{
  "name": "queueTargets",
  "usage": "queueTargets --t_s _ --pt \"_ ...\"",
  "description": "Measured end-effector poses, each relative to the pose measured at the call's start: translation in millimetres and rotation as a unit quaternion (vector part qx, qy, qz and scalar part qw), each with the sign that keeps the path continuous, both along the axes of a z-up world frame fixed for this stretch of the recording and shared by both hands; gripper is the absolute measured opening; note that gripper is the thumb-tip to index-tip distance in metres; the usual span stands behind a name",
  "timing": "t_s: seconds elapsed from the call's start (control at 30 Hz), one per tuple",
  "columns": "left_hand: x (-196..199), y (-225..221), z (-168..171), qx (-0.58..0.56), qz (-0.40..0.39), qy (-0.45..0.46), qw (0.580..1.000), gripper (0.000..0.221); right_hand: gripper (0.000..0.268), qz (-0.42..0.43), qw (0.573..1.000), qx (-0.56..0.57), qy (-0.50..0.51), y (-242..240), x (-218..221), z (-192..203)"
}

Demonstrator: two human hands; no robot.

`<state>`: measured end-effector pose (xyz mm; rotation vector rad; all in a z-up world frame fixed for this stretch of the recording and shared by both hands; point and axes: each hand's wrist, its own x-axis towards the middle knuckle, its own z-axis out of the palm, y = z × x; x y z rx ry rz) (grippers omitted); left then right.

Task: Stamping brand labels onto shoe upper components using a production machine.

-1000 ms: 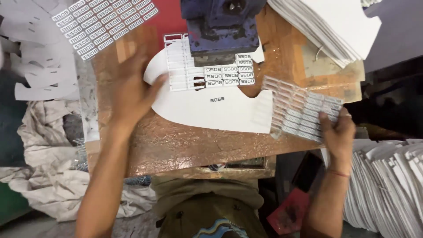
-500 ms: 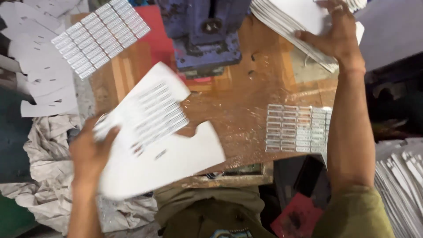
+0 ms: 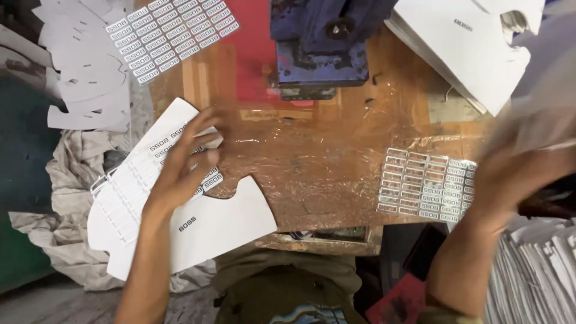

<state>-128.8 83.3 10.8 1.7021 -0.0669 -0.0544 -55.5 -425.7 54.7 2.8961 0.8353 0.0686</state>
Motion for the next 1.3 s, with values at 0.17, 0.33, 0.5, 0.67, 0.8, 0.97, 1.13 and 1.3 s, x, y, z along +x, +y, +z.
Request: queueTargets --t_s 0.17,0.33,0.5,0.67,0.8,0.97,1.13,1.3 --pt "41 -33 6 0.005 -0.095 0.108 0.990 0.086 0.049 0.114 0.986 0.068 0.103 128 -110 11" --pt "11 -93 -6 0.373 -0.066 -0.089 0.921 0.102 0.053 -0.063 0.924 0.255 0.277 105 -99 -25" --pt "45 -95 -22 0.497 0.059 -0.137 0.855 0.106 0.075 0.029 0.975 0.213 0.064 115 -17 -49" --pt "122 -65 -24 0.485 0.058 -0.186 0.853 0.099 0.074 0.028 0.979 0.203 0.021 133 38 -62" --pt "133 -74 -34 0.476 0.029 -0.164 0.864 0.106 0.076 0.005 0.977 0.212 0.006 130 28 -65" --pt "125 -87 -10 0.479 0.019 -0.065 0.875 0.104 0.071 -0.014 0.976 0.218 0.009 121 31 -61" --pt "91 -84 -38 0.572 0.102 -0.255 0.773 0.078 0.073 -0.061 0.946 0.317 0.041 82 -33 -30" --pt "61 -75 -28 0.474 -0.031 -0.169 0.864 0.076 0.068 -0.494 0.759 0.420 0.052 -107 -104 -94"
